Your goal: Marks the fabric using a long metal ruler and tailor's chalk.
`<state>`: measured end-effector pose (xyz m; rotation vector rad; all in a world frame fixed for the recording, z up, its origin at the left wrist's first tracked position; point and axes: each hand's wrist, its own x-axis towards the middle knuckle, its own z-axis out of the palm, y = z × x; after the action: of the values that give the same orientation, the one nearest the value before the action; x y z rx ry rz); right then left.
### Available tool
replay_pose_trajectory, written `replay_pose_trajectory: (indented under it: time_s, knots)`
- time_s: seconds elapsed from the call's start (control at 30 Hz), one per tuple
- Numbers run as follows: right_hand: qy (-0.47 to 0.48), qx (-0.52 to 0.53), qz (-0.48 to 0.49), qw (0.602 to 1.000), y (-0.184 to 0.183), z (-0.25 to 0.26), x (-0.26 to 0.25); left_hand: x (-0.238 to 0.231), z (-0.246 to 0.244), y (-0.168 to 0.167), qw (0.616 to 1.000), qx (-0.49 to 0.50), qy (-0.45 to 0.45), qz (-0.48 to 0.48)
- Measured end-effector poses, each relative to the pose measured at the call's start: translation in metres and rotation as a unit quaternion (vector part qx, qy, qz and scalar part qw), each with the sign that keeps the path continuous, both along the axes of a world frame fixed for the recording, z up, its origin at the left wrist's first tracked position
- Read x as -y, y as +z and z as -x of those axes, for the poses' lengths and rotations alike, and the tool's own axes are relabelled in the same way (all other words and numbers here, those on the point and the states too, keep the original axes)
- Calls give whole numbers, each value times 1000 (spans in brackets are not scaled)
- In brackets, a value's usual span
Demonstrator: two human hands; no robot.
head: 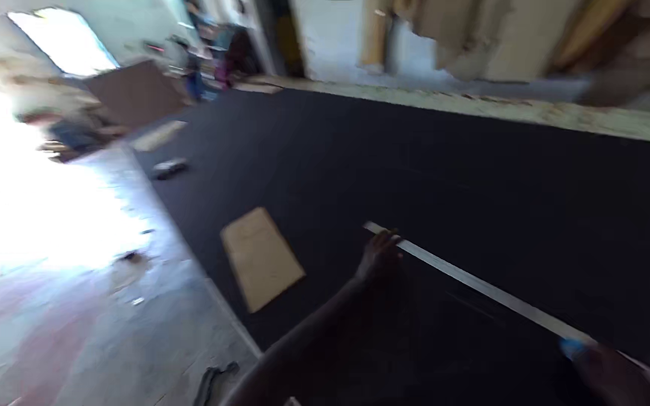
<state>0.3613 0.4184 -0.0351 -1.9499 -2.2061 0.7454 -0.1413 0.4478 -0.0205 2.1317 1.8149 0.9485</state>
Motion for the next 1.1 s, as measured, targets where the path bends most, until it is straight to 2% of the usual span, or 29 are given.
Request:
replay_pose_trajectory:
  time_s: [0.07, 0.17, 0.3, 0.4, 0.43, 0.47, 0.53, 0.6, 0.67, 0.77, 0.87, 0.93, 1.03, 1.1]
  knots:
    - [-93, 25, 27, 995, 6, 7, -5, -36, -48, -17, 996, -24, -72, 51]
    - [-127, 29, 18, 991, 3, 5, -5, -76, -88, -46, 985, -87, -105, 106]
    - [-139, 7, -13, 990, 2, 3, 3, -84, -96, -64, 985, -97, -105, 102]
    - [-212, -123, -38, 969, 3, -3, 11, -75, -85, -65, 989, -44, -125, 73]
    - [-263, -218, -52, 938, 0, -9, 17, -74, -83, -63, 987, -34, -133, 80]
    - [-323, -336, -62, 883, -4, -18, 24, -76, -82, -66, 987, -32, -139, 78]
    - [-417, -529, -83, 734, -8, -40, 38, -79, -81, -73, 987, -17, -142, 72]
    - [-494, -591, -118, 627, -16, -63, 50, -76, -78, -77, 988, -8, -133, 77]
    - [-543, -597, -136, 575, -30, -82, 59, -75, -75, -80, 989, -6, -128, 77]
    - [-566, -632, -123, 515, -51, -98, 63, -80, -70, -92, 990, -14, -118, 76]
    - [-560, -705, -109, 421, -68, -101, 52, -81, -71, -90, 990, -11, -121, 74]
    - [-561, -716, -81, 407, -78, -100, 41, -82, -70, -90, 990, -13, -122, 73]
    - [-575, -670, -29, 469, -86, -98, 22, -82, -71, -89, 990, -15, -121, 76]
    - [-581, -645, -17, 497, -83, -94, 10, -82, -71, -88, 990, -20, -120, 78]
